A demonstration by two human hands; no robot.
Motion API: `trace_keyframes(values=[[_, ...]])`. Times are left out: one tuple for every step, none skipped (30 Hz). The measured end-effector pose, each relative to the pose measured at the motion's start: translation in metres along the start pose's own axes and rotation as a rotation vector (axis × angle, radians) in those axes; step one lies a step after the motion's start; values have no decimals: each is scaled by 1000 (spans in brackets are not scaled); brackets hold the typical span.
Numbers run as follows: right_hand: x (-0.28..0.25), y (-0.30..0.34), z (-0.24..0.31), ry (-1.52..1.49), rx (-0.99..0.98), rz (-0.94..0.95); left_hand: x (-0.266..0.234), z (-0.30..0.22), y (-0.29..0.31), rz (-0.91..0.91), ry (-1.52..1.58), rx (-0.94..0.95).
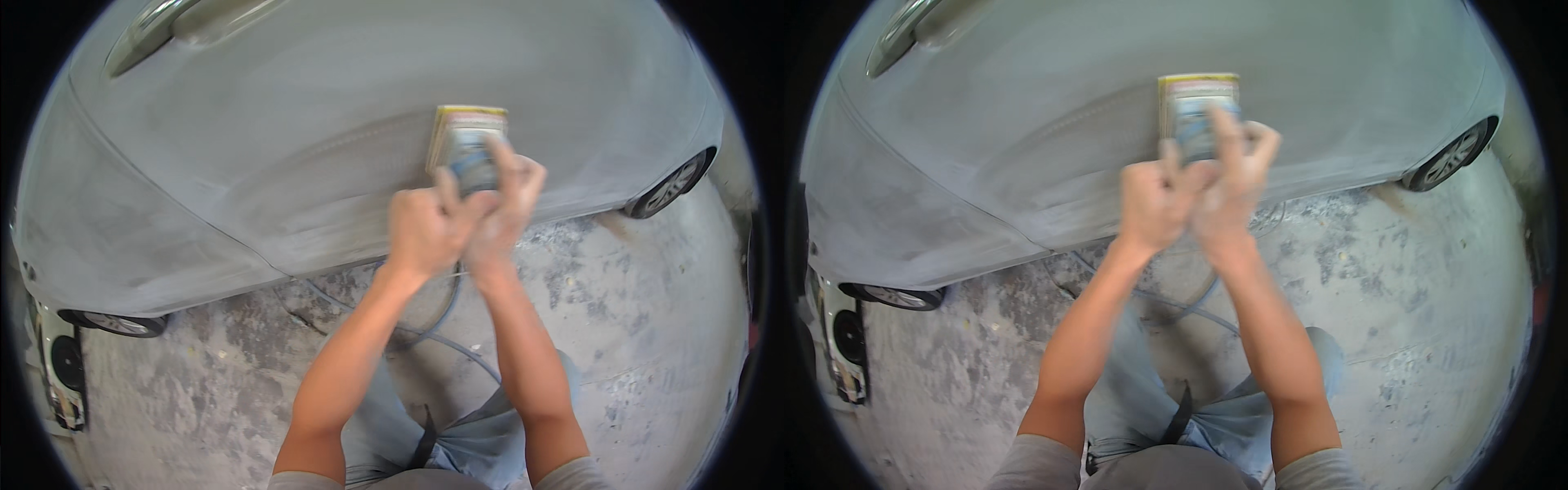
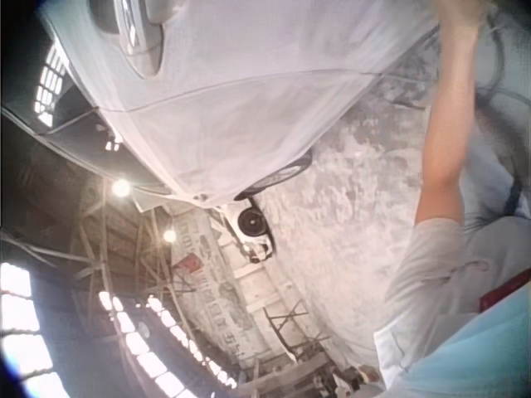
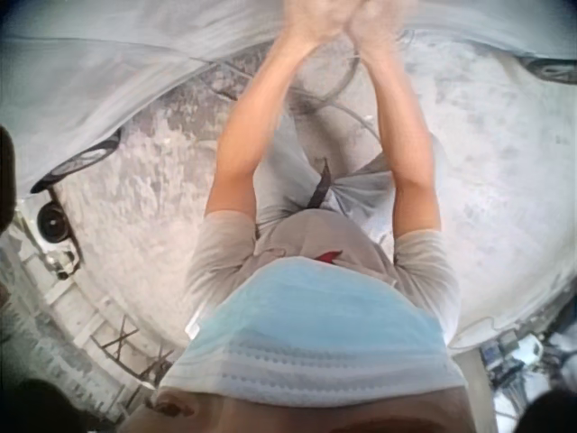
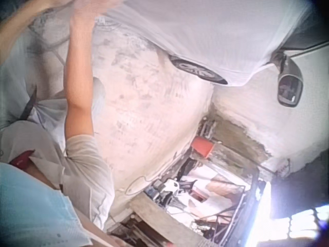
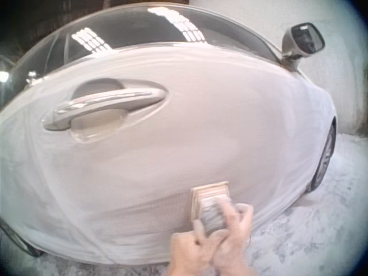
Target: The person uses a handheld electric sander to sand the side of a silver car door. They move the sander along the lower edge, around the door handle, and across the main panel, occasionally using the other hand to steady the door.
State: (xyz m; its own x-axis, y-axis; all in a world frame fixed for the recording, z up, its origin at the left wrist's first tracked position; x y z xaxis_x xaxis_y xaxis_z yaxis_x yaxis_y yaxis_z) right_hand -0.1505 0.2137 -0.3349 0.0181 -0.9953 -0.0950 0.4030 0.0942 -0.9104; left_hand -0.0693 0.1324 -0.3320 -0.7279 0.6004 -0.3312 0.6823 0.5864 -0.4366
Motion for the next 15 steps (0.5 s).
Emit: trace_keyframes(values=[[-5, -6, -3, 38, 3, -18, 8, -9, -7, 36, -78, 12], [-7, -12, -3, 73, 7, -33, 10, -14, -10, 41, -126, -2], [-4, -17, 0, 104, 12, -52, 6, -18, -11, 38, -165, -7], [2, -17, 9, 88, -24, -36, -3, -19, -10, 47, -193, 0], [11, -15, 21, 74, -55, -22, -18, -19, -7, -9, -138, 7], [19, -12, 34, 71, -90, -13, -36, -16, -1, -52, -68, 32], [32, -8, 46, 33, -121, 21, -57, -10, 6, -82, -4, 41], [45, -2, 63, 17, -162, 44, -80, -1, 16, -97, 77, 43], [58, 3, 80, -22, -183, 93, -103, 12, 28, -101, 150, 25], [73, 10, 100, -43, -206, 127, -128, 29, 41, -111, 197, 11], [90, 13, 122, -42, -300, 119, -152, 49, 54, -122, 174, -6], [101, 19, 145, -54, -304, 189, -175, 70, 68, -224, 184, 15], [113, 23, 167, -45, -343, 243, -195, 90, 80, -303, 273, 14], [126, 23, 188, -55, -397, 188, -210, 107, 92, -432, 195, 55], [137, 23, 203, -47, -440, 172, -219, 119, 102, -507, 208, 74]])
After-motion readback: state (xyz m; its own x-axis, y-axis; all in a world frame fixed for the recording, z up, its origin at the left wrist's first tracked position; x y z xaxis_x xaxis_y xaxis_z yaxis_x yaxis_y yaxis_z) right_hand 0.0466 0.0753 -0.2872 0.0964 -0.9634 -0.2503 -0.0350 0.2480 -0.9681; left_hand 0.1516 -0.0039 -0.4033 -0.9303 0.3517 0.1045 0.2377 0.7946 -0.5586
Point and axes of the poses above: each hand's wrist, its own y-axis away from the middle knuckle, its own x-axis out of the palm, z = x × y, the point moved 2 cm from there along -y, towards the middle knuckle, and after that the axes turned 7 degrees about -x, right-handed, at the moved point
